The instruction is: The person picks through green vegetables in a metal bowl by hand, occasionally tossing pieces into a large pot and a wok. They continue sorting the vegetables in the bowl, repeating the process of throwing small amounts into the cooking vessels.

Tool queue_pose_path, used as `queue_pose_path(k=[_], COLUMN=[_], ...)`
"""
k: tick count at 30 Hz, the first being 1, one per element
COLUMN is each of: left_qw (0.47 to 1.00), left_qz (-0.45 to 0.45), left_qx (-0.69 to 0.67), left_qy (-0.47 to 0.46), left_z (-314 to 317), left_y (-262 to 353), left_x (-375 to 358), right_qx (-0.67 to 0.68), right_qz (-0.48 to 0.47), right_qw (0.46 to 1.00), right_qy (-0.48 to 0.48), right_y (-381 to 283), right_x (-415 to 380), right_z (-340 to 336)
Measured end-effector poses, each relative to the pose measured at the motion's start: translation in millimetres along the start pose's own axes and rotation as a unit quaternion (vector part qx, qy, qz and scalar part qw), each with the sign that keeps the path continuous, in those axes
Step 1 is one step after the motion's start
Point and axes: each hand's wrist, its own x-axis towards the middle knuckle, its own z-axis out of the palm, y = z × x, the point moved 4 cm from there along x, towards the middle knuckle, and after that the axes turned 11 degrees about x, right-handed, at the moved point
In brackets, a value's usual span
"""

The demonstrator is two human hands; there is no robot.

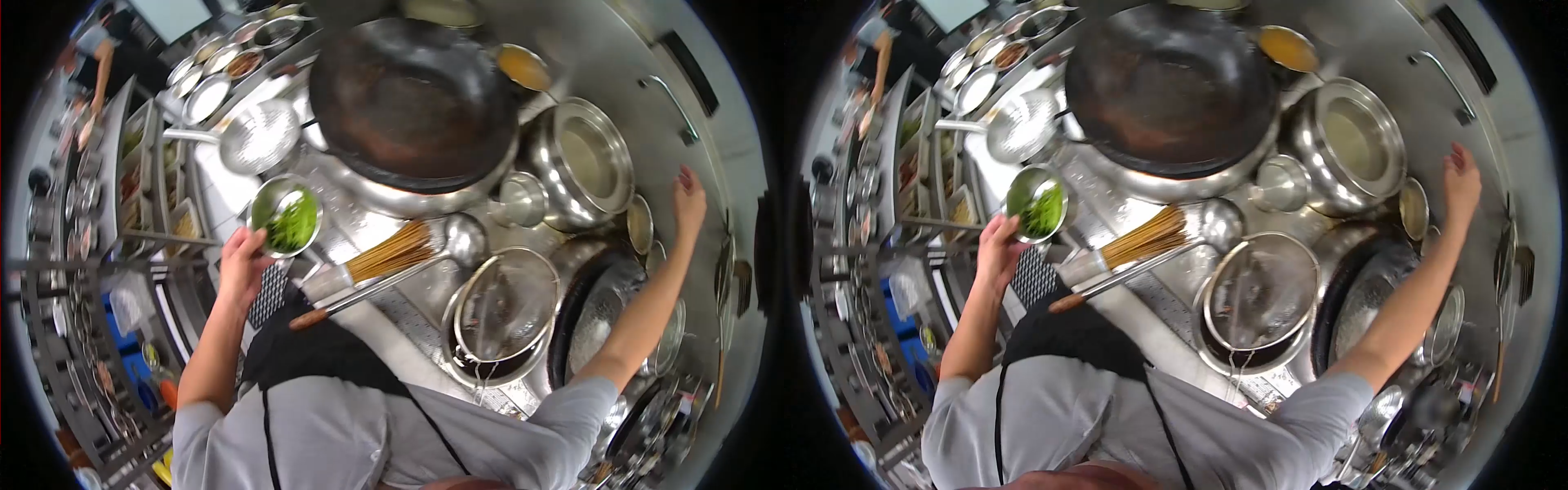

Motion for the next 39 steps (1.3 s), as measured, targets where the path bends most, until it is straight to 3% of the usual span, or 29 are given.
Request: queue_pose_path(k=[2, 4, 8, 10, 11, 14, 17, 19, 24, 27, 30, 31, 33, 37, 39], left_qw=[0.999, 0.998, 0.995, 0.992, 0.990, 0.983, 0.978, 0.973, 0.887, 0.855, 0.879, 0.889, 0.911, 0.944, 0.918], left_qz=[0.011, 0.008, 0.012, 0.020, 0.021, 0.032, 0.026, 0.022, -0.080, -0.104, -0.100, -0.086, -0.072, -0.031, -0.034], left_qx=[-0.025, -0.040, -0.048, -0.072, -0.083, -0.087, -0.010, 0.056, 0.125, 0.091, 0.017, 0.025, 0.020, 0.032, 0.132], left_qy=[-0.034, -0.037, -0.089, -0.101, -0.113, -0.160, -0.208, -0.224, -0.437, -0.500, -0.466, -0.450, -0.407, -0.328, -0.372], left_z=[1.1, 5.0, -22.0, -27.6, -28.2, -40.9, -72.2, -94.0, -124.3, -128.3, -136.1, -139.3, -141.7, -139.1, -142.8], left_y=[8.1, 23.5, 17.0, 16.9, 22.6, 34.8, 39.4, 41.7, 52.7, 46.5, 36.8, 32.4, 28.6, 25.8, 29.5], left_x=[3.1, 3.9, 41.7, 55.6, 54.7, 52.5, 55.3, 60.6, 77.9, 82.6, 83.3, 83.6, 74.9, 81.9, 106.5], right_qx=[0.056, 0.142, 0.300, 0.294, 0.303, 0.219, 0.212, 0.196, 0.167, 0.212, 0.176, 0.199, 0.232, 0.373, 0.368], right_qz=[-0.011, -0.079, -0.046, -0.020, -0.061, -0.053, -0.092, -0.135, -0.229, -0.195, -0.026, 0.025, 0.087, 0.260, 0.286], right_qw=[0.997, 0.983, 0.927, 0.915, 0.914, 0.935, 0.954, 0.945, 0.904, 0.905, 0.939, 0.948, 0.945, 0.859, 0.842], right_qy=[-0.060, -0.087, -0.218, -0.275, -0.263, -0.275, -0.192, -0.223, -0.319, -0.313, -0.294, -0.249, -0.215, -0.235, -0.272], right_y=[-124.5, -235.2, -407.7, -477.1, -505.2, -566.3, -593.8, -612.5, -643.3, -649.9, -648.0, -640.9, -622.2, -634.2, -632.7], right_x=[-39.9, -92.0, -212.5, -266.9, -290.3, -349.1, -372.5, -373.3, -388.8, -391.8, -393.8, -398.7, -419.0, -459.3, -462.9], right_z=[0.6, 11.9, 63.1, 108.5, 141.8, 234.3, 282.1, 282.0, 289.1, 295.6, 296.4, 299.5, 319.4, 322.0, 329.4])
